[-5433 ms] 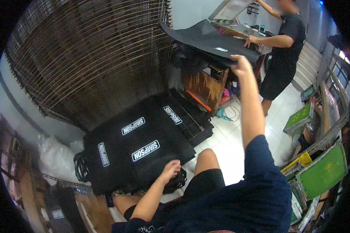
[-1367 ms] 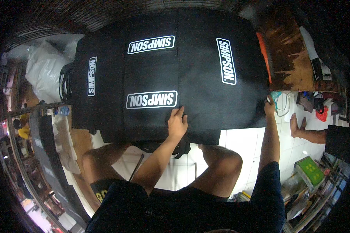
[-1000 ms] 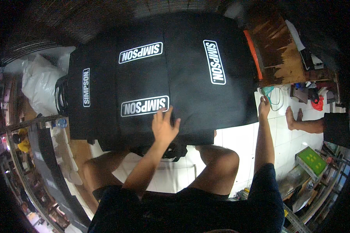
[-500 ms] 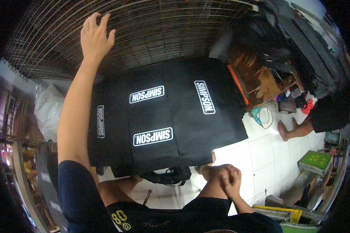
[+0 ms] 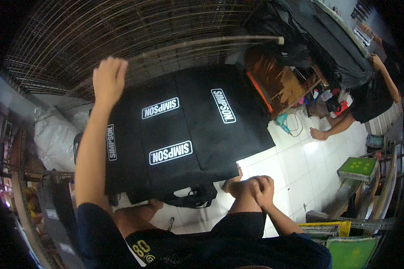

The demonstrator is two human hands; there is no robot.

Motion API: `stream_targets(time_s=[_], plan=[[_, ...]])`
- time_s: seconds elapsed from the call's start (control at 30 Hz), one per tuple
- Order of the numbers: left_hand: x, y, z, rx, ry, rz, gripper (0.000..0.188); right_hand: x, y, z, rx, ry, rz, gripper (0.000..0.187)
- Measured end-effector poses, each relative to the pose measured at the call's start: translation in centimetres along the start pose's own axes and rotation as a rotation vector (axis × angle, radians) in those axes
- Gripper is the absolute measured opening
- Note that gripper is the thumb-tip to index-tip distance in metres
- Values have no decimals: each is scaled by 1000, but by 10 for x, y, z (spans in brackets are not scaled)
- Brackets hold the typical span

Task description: The person sits on the floor and repeatedly picks up black floor mats from a pile, aligns them, and places them onto a stack. Another person in the background also handles similar mats.

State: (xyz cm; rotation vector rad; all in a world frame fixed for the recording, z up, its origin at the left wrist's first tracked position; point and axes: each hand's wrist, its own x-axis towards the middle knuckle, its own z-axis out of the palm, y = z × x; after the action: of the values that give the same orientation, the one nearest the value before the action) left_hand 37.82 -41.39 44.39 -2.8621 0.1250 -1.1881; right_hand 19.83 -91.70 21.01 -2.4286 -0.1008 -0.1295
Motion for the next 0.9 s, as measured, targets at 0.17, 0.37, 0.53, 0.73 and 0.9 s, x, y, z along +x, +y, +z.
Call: stream_targets(time_s=[0.17,0.37,0.53,0.73,0.9], plan=[[-111,56,-12,-167,-216,-35,14,0,-5,-2,-22,-8,8,24],[-246,115,12,-381,-436,-182,10,0,-4,1,7,8,25,26],[-339,140,69,-322,-716,-265,29,1,-7,0,13,-17,44,26],[-366,154,84,-279,-925,-284,53,-3,-5,-4,30,15,50,26],[-380,164,57,-415,-759,-156,54,-3,-2,-6,14,5,38,26]])
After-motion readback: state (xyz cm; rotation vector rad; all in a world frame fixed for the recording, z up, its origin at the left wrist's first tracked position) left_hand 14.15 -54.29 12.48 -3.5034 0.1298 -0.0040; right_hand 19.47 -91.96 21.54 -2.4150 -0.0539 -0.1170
